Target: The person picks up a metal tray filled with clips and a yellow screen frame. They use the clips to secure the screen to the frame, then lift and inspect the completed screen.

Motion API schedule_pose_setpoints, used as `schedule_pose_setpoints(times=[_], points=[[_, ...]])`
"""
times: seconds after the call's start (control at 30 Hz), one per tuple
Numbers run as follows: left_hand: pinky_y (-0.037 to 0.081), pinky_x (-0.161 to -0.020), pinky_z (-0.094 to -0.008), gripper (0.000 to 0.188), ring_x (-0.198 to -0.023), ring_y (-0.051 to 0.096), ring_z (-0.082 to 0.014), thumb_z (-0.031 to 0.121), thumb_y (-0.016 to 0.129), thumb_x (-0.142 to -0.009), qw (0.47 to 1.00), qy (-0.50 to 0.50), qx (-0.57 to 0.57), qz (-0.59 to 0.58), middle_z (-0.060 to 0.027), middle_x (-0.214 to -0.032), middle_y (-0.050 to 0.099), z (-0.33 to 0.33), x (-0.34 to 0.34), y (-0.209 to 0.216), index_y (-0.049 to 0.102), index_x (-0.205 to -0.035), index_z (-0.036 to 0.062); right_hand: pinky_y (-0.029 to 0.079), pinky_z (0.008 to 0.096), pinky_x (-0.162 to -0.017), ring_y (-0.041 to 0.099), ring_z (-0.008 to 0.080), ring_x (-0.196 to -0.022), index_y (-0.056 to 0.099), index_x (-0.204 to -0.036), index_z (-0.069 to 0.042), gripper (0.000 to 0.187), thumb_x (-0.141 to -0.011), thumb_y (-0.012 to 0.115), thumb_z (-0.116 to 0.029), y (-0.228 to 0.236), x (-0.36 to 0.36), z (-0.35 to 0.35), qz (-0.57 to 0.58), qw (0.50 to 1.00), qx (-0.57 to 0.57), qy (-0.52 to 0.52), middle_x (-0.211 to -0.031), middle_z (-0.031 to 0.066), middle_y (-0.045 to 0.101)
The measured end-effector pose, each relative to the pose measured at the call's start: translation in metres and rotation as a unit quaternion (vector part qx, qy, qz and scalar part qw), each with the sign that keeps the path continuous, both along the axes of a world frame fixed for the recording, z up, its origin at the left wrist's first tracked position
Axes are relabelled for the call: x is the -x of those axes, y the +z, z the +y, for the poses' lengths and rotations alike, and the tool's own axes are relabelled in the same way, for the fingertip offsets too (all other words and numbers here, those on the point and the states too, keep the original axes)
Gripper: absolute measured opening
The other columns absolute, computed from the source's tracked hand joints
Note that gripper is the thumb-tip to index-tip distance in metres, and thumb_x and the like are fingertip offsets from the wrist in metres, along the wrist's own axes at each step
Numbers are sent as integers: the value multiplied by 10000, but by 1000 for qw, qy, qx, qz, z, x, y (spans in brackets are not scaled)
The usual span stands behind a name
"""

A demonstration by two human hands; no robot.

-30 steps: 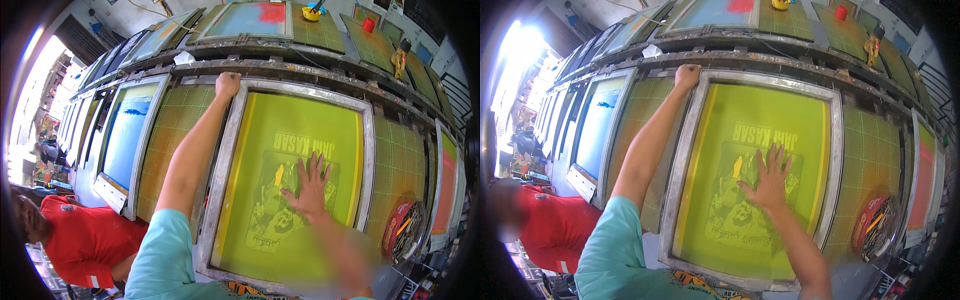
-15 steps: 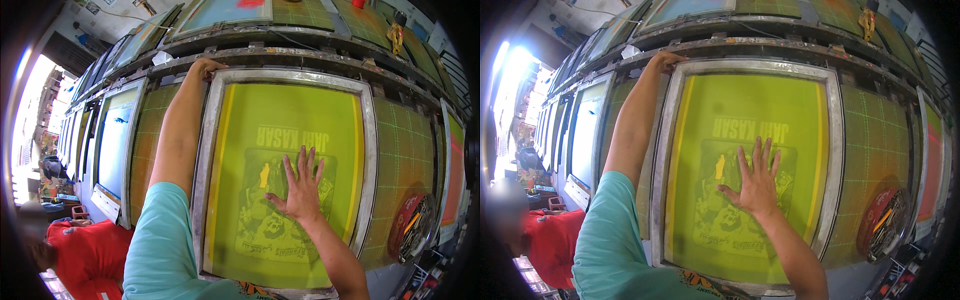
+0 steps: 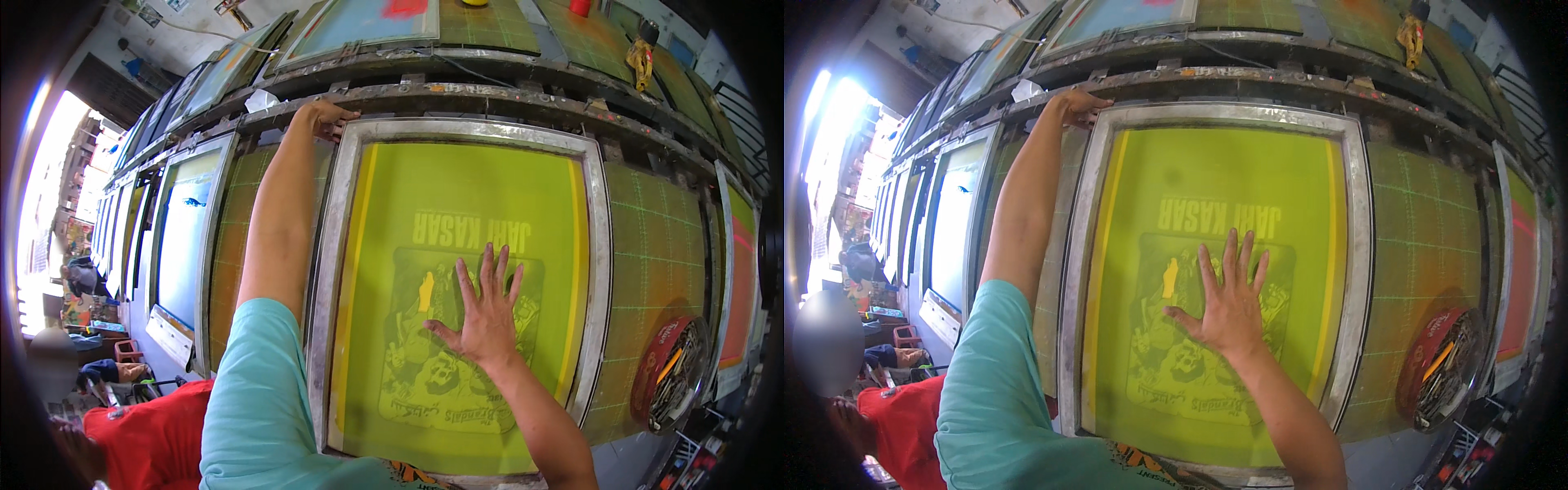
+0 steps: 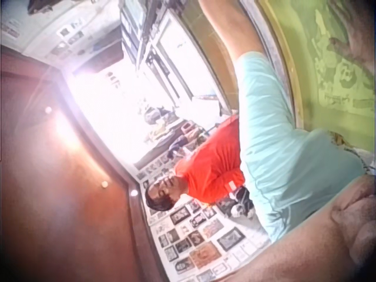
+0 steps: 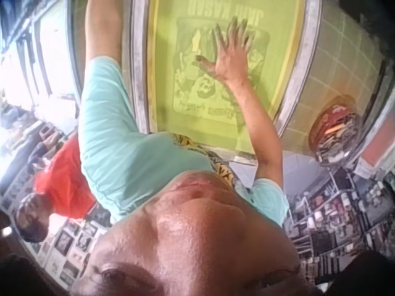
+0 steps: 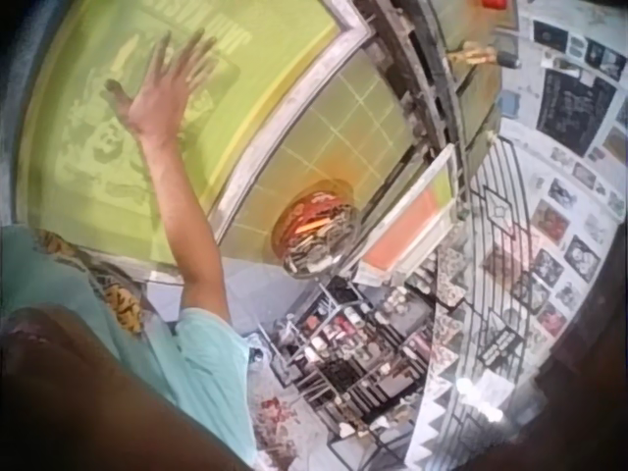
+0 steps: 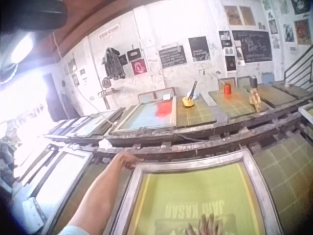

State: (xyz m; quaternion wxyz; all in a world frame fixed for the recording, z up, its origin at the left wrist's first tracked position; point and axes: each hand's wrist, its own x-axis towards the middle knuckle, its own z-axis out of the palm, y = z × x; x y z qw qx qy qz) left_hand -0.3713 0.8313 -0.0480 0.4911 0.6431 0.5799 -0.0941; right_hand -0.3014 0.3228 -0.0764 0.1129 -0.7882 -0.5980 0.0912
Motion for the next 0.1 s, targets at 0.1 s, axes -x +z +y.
schedule_pose_setpoints(times=[0.1], points=[[438,-1024,-458,400,-1036,603,-157,381,677,-934,997,-28,67,-38,-48,-1197,659,6,9,2,627,-1228,115,-47,706,-1132,-55,455,-1484,66,-1585,-251,1058,-779,253,-909,0,1,1,9,1000,-8,5,-1616,246,-44]])
